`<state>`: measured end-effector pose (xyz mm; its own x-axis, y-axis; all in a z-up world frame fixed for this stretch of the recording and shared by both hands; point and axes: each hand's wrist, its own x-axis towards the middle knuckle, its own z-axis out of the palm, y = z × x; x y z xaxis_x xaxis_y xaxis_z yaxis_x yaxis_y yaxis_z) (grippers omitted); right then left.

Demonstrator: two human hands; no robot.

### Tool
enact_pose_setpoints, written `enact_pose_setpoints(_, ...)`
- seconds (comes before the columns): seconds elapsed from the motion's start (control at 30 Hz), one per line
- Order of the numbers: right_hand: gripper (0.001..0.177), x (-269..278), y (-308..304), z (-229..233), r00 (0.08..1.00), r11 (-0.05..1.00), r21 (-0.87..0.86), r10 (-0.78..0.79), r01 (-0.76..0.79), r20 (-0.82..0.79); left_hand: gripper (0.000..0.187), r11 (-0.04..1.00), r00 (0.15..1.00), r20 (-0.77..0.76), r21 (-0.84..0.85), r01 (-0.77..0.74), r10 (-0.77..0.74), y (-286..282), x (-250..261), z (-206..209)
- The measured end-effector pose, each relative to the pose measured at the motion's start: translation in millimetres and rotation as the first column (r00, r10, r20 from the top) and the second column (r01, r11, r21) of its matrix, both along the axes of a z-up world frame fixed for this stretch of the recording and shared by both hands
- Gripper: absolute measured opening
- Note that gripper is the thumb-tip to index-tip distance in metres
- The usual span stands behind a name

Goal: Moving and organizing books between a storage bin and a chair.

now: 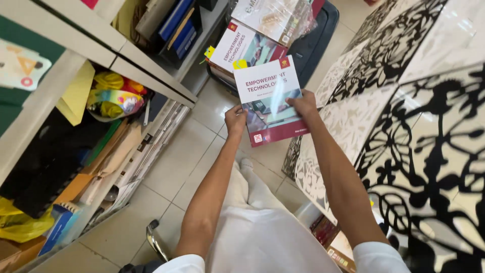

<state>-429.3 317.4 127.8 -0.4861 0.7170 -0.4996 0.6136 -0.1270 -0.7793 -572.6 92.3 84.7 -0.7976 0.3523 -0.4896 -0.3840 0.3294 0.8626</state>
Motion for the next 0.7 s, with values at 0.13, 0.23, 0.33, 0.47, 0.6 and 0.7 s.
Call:
enact_pose_setpoints(0.13,0.040,-52,48,0,0.991,0.984,0.145,0.085,-0.100,0.105,0.021,0.999,0.992,0.112,-0.007,-0.053,0.054,30,-24,23)
enact_pose_setpoints(0.23,0.042,-98,85,-25,0.982,0.964,0.201,0.152,-0.173,0.116,0.017,0.988,0.973,0.178,-0.074,-0.135,0.146,51,-44,-18)
enact_pose_setpoints(0.33,0.043,-134,120,-62,0.948,0.918,0.267,0.243,-0.293,0.206,0.015,0.958,0.938,0.243,0.086,-0.274,0.247,71,-60,-57)
enact_pose_setpoints(0.47,0.043,-184,139,-80,0.881,0.861,0.269,0.339,-0.432,0.331,0.009,0.978,0.977,0.063,-0.042,-0.202,0.204,87,-84,-64)
enact_pose_setpoints(0.6,0.048,-239,147,-67,0.827,0.817,0.257,0.398,-0.516,0.396,0.012,0.921,0.870,0.303,-0.121,-0.371,0.390,112,-97,-89)
enact_pose_setpoints(0.7,0.042,-269,150,-85,0.754,0.766,0.227,0.450,-0.602,0.479,0.013,0.845,0.758,0.413,-0.059,-0.531,0.505,125,-97,-125)
